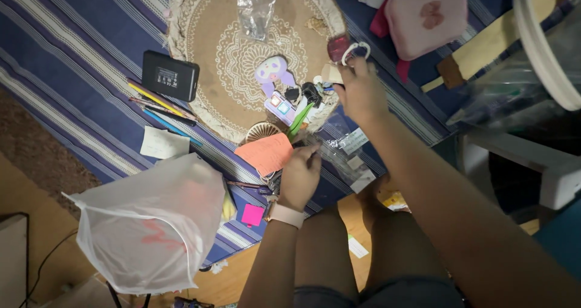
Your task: The person sorts through a cluttered collection of small items on a bed, picking up and placing objects into a blue storage box and a plastic bag. They handle items such as a pink pouch, a small fan, pens, and various trinkets, moving them between the bed and the storage containers.
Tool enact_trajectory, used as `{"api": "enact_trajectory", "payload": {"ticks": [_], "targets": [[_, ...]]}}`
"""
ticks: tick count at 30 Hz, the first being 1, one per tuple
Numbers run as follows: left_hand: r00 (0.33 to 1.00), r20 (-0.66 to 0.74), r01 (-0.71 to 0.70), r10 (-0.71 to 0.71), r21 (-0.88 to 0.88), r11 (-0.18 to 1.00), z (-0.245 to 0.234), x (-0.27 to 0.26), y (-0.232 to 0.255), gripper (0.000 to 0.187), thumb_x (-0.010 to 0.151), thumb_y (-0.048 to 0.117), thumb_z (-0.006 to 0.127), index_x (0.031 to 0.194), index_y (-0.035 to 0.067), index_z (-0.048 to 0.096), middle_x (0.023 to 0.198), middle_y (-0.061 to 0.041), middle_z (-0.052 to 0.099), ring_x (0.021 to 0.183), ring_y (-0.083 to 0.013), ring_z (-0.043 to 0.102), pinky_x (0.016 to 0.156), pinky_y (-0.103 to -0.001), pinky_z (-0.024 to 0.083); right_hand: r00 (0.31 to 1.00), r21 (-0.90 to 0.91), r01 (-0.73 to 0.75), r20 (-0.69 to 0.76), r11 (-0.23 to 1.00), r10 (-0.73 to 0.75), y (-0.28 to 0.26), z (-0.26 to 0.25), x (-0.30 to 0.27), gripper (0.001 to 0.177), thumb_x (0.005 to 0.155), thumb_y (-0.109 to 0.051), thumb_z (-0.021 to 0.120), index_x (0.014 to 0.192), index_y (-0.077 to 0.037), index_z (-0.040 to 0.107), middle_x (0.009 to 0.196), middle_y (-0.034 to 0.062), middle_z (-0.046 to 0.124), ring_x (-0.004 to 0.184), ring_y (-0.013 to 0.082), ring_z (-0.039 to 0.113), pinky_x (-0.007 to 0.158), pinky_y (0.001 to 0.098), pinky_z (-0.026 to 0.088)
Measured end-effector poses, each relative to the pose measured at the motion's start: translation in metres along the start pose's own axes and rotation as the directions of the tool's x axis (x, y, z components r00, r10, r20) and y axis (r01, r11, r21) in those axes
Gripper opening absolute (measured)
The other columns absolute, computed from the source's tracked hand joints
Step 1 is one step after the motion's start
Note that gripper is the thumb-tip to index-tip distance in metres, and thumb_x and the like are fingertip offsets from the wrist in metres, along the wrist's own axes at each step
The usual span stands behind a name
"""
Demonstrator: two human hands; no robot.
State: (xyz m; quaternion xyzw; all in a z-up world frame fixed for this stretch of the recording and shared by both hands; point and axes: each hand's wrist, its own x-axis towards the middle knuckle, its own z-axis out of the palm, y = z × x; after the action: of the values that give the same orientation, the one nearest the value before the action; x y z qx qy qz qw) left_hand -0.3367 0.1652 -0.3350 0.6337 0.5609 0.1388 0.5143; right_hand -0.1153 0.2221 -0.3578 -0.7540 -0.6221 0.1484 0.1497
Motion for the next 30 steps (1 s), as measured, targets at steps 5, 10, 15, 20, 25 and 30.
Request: {"api": "enact_trajectory", "payload": {"ticks": [5,10,15,20,25,30], "targets": [[0.999,0.035,0.035,-0.034,-0.035,0.999,0.000,0.002,0.000,0.026,0.092,0.011,0.065,0.116,0.007,0.075,0.110,-0.020,0.073,0.095,-0.0337,0.072,0.084,-0.037,0.057,0.998,0.016,-0.025,0.062,1.000,0.024,0.004,0.006,0.006,0.037,0.083,-0.019,0.079,0.117,-0.006,0.073,0.123,0.0154,0.056,0.112,0.0385,0.055,0.092,0.0472,0.052],[0.999,0.032,0.024,-0.022,-0.055,0.998,0.003,0.003,-0.004,0.027,0.093,0.011,0.066,0.117,0.006,0.076,0.109,-0.020,0.073,0.094,-0.0307,0.072,0.084,-0.037,0.057,0.996,0.028,-0.018,-0.091,0.999,0.020,0.026,0.004,-0.003,0.014,0.099,-0.017,0.075,0.104,-0.005,0.074,0.121,0.0163,0.061,0.109,0.0371,0.061,0.093,0.0468,0.053],[0.980,0.129,0.193,-0.149,-0.482,0.854,0.012,0.020,0.010,0.037,0.099,0.023,0.070,0.133,0.009,0.071,0.102,-0.003,0.069,0.088,-0.0118,0.062,0.077,-0.027,0.051,0.959,0.334,-0.269,0.179,0.903,0.219,0.028,-0.029,-0.032,0.035,0.089,-0.028,0.080,0.103,0.001,0.069,0.110,0.0191,0.062,0.092,0.0320,0.065,0.081,0.0422,0.053],[0.949,0.172,0.309,-0.263,-0.666,0.679,0.025,0.033,0.043,0.036,0.096,0.031,0.070,0.124,0.009,0.071,0.097,0.004,0.067,0.087,-0.0058,0.061,0.071,-0.023,0.052,0.827,0.486,-0.549,0.431,0.680,0.359,-0.007,-0.063,-0.061,0.034,0.087,-0.030,0.077,0.105,-0.001,0.070,0.094,0.0108,0.067,0.078,0.0180,0.067,0.066,0.0313,0.054],[0.950,0.155,0.297,-0.271,-0.715,0.633,0.018,0.034,0.066,0.032,0.098,0.034,0.069,0.111,0.005,0.073,0.097,0.000,0.069,0.089,-0.0068,0.062,0.073,-0.024,0.050,0.714,0.718,-0.686,0.634,0.118,0.297,-0.024,-0.087,-0.072,0.028,0.102,-0.025,0.066,0.109,0.002,0.069,0.082,0.0017,0.060,0.073,0.0092,0.056,0.060,0.0248,0.050],[0.984,0.157,0.170,-0.088,-0.652,0.739,0.010,0.019,0.095,0.028,0.098,0.026,0.070,0.115,0.003,0.070,0.100,-0.001,0.071,0.085,-0.0067,0.061,0.072,-0.022,0.050,0.776,0.790,-0.606,0.559,0.097,0.293,-0.018,-0.103,-0.086,0.028,0.098,-0.019,0.067,0.118,-0.001,0.070,0.093,0.0015,0.068,0.082,0.0080,0.061,0.064,0.0242,0.053]]}}
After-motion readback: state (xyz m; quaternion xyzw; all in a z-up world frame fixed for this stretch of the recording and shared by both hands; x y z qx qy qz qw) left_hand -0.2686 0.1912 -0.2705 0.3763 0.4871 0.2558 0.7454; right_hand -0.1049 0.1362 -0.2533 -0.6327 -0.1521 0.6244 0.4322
